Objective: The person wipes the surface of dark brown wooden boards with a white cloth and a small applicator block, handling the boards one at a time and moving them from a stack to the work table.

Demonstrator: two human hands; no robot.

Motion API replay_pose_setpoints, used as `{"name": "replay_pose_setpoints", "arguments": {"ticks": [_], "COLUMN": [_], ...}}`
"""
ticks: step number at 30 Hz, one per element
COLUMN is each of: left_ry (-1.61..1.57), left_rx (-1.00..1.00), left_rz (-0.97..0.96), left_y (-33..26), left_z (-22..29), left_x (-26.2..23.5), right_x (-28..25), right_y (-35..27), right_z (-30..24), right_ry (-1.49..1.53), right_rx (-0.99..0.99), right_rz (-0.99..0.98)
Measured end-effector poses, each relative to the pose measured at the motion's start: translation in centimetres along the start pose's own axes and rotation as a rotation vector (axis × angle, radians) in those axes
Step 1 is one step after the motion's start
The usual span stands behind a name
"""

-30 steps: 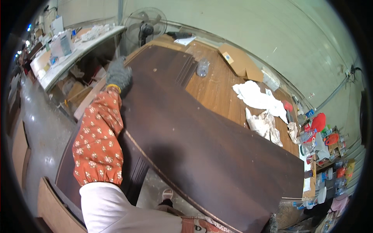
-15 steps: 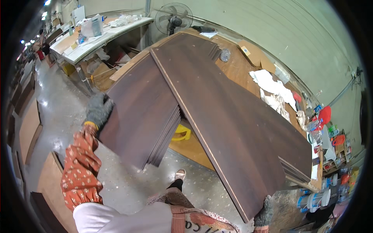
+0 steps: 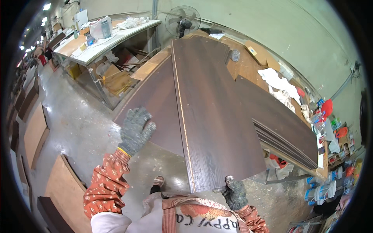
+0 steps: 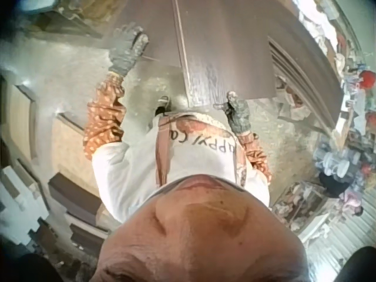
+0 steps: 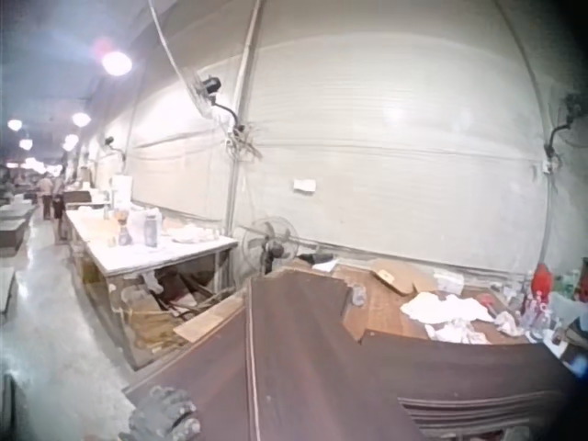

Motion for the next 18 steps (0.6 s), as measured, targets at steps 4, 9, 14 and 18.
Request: {"name": "replay_pose_setpoints", "arguments": {"ticks": [4, 9, 14, 18], "left_ry": [-0.301, -0.559, -0.488, -0.401], "left_rx": [0.197, 0.166, 0.094, 0.295], "left_rz": [-0.179, -0.076, -0.107, -0.053], "left_y": [0.2, -3.3, -5.5, -5.9], "left_z": [0.2, 0.1, 0.6, -0.6], "left_x": [-1.5, -4.9, -4.8, -3.8], "right_x": [5.2, 8.8, 5.0, 3.4], "right_y": [2.0, 2.6, 0.8, 3.2], "right_z": [2.4, 1.8, -1.6, -2.5], "right_ry": [-0.897, -0.767, 0.498, -1.289], "right_rx": [-0.443, -0.157, -0.077, -0.709], "right_rz": [0.060, -0.420, -0.140, 0.437]}}
Point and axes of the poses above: each hand's wrist, its own y-axis towards the middle knuckle, its own x-axis out of the palm, z = x × y, the point moved 2 cm from there along y, towards the middle knuckle, and after that the axes turned 14 degrees about x, right-handed, at the moved point
